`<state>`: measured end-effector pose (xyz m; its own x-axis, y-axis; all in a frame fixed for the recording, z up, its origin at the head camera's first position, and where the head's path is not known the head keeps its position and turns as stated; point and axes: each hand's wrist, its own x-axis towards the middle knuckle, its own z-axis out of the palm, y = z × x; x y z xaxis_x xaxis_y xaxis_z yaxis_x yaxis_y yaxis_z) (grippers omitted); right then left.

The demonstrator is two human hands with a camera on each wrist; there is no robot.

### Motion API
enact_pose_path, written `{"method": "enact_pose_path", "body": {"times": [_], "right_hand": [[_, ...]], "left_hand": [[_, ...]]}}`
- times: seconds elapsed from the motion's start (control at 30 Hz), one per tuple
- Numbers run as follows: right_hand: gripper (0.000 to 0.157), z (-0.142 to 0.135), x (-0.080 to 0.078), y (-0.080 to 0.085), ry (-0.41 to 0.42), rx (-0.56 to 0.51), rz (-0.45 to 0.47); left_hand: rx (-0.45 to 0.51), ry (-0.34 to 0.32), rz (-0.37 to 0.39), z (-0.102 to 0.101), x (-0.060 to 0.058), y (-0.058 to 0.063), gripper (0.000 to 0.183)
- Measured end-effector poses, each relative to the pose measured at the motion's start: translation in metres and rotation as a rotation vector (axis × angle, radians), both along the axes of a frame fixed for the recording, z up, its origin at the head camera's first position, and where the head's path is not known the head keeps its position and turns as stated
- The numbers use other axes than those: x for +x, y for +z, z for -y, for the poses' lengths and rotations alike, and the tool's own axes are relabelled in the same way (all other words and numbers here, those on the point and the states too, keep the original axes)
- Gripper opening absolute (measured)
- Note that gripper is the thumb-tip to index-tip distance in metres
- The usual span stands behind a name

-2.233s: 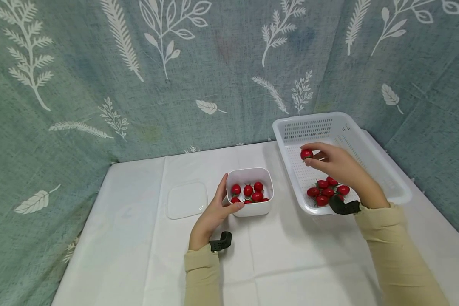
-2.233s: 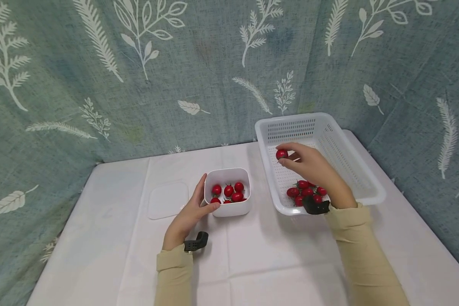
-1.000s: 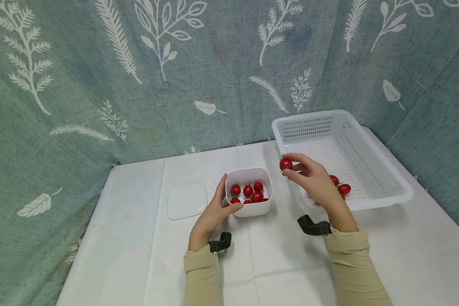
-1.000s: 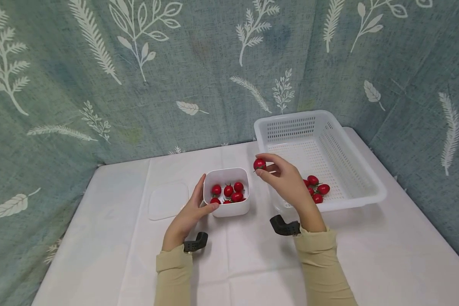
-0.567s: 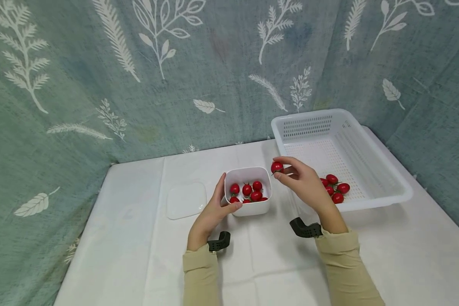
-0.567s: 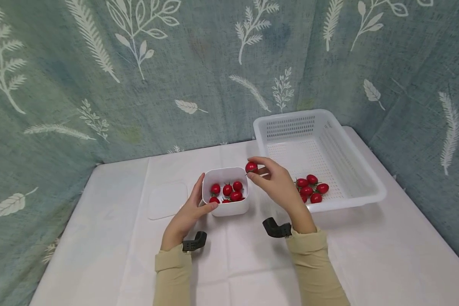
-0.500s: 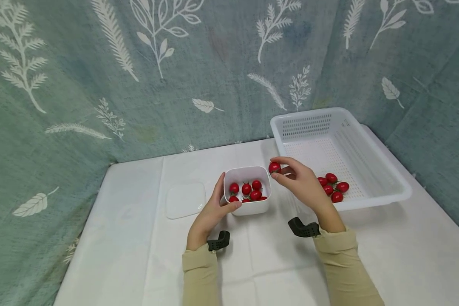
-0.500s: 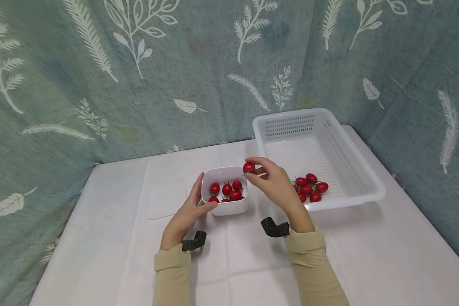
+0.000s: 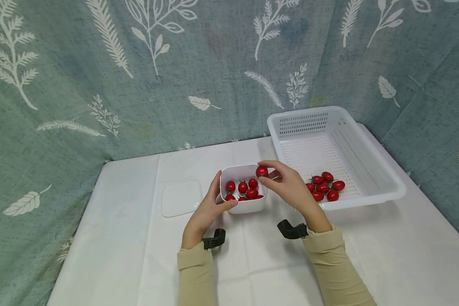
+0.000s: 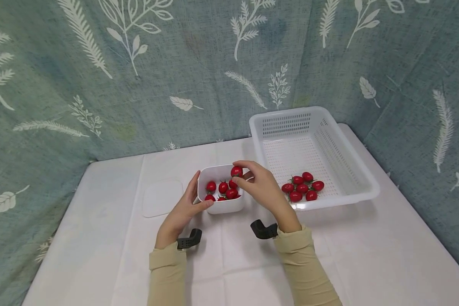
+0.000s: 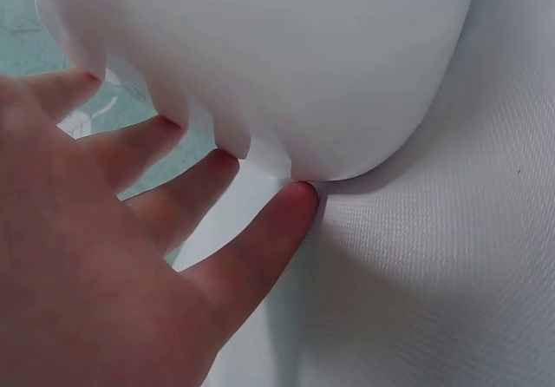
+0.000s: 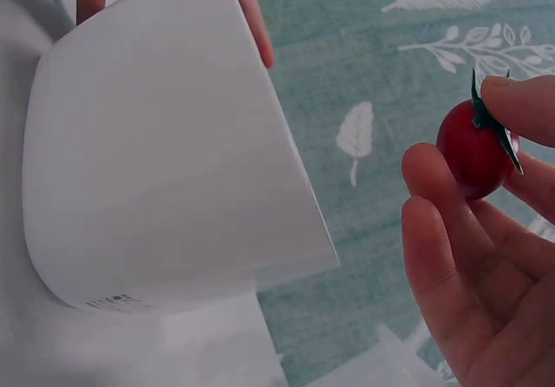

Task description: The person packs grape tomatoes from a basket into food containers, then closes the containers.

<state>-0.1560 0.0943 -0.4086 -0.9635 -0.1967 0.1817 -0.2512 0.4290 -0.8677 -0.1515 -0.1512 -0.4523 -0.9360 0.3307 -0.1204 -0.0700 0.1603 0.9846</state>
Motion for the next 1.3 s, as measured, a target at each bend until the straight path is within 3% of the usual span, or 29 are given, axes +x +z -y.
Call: {"method": "enact_pose_path", "body": {"times": [0.17,0.43,0.53,0.77,0.9,1.03,1.3], "right_hand": [[0.041,0.001,0.0,-0.001,0.016,0.013,0.003],[0.042,0.004,-0.001,-0.003,0.061,0.117,-0.059],[0.043,0.005,-0.001,-0.004,0.074,0.158,-0.077],[0.04,0.005,-0.001,-0.005,0.084,0.191,-0.106],[0.04,0.005,-0.002,-0.006,0.098,0.223,-0.134],[0.038,0.005,-0.002,-0.006,0.101,0.24,-0.167],[0.034,0.004,-0.002,-0.007,0.088,0.236,-0.194]], "left_hand": [[-0.006,0.028,-0.023,0.003,-0.007,-0.019,0.089],[-0.058,0.006,0.029,0.002,0.003,0.003,0.094],[-0.068,0.005,0.025,0.002,0.004,0.004,0.097],[-0.055,0.04,0.0,0.003,-0.005,-0.016,0.095],[-0.067,0.041,-0.027,0.003,-0.007,-0.021,0.091],[-0.069,0.033,-0.007,0.002,-0.006,-0.016,0.09],[-0.041,-0.018,0.004,0.0,0.002,0.006,0.093]]}}
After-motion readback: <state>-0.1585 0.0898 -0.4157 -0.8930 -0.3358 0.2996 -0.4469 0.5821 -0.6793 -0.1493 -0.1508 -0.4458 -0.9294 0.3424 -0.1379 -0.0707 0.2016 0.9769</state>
